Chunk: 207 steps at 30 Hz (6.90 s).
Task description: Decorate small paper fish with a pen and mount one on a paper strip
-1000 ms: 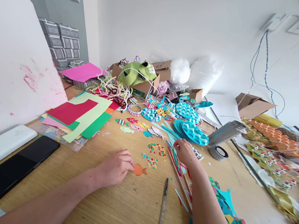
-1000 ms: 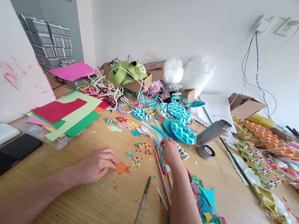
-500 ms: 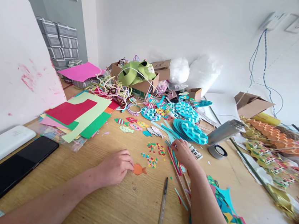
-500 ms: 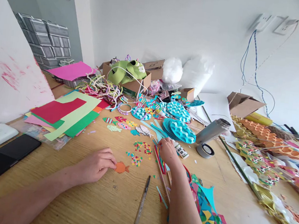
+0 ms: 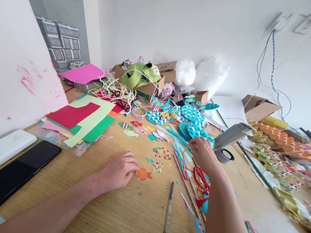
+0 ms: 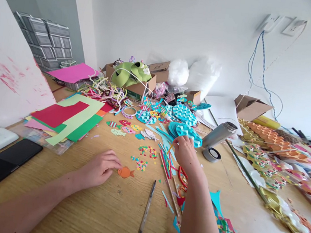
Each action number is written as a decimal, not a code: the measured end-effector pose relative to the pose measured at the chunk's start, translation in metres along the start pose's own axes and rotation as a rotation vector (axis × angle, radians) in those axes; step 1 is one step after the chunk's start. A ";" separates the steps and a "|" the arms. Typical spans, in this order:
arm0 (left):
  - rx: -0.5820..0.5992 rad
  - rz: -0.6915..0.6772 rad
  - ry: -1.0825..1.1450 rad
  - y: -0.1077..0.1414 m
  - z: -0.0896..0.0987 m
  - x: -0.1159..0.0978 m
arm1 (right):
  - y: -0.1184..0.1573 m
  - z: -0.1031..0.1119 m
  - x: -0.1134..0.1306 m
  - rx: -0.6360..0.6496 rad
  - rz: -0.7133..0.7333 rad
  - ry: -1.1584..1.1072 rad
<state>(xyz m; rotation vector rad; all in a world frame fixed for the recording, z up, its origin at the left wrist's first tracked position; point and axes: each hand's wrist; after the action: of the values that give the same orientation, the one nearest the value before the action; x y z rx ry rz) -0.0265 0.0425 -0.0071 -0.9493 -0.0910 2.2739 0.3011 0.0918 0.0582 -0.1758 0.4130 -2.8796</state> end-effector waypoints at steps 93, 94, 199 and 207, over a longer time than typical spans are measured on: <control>0.078 0.060 0.052 -0.002 -0.004 0.006 | 0.032 -0.013 0.002 0.534 0.047 -0.007; 0.080 0.059 0.052 -0.002 -0.003 0.006 | 0.032 -0.012 0.001 0.532 0.049 -0.007; 0.072 0.099 -0.020 -0.001 -0.006 0.009 | 0.054 -0.003 0.087 0.256 -0.530 -1.218; -0.050 0.084 0.033 -0.002 -0.005 0.008 | 0.075 -0.029 0.154 0.428 -0.548 -1.161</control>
<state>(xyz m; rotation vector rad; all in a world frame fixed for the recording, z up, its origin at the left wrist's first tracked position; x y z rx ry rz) -0.0261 0.0479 -0.0148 -1.0345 -0.0948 2.3416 0.1638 -0.0078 0.0216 -1.9354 -0.5299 -2.6041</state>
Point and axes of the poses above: each hand's wrist, its own y-axis away from the middle knuckle, its own z-axis out of the back of the hand, x = y × z, and after that the axes turned 11 degrees about z, right-handed
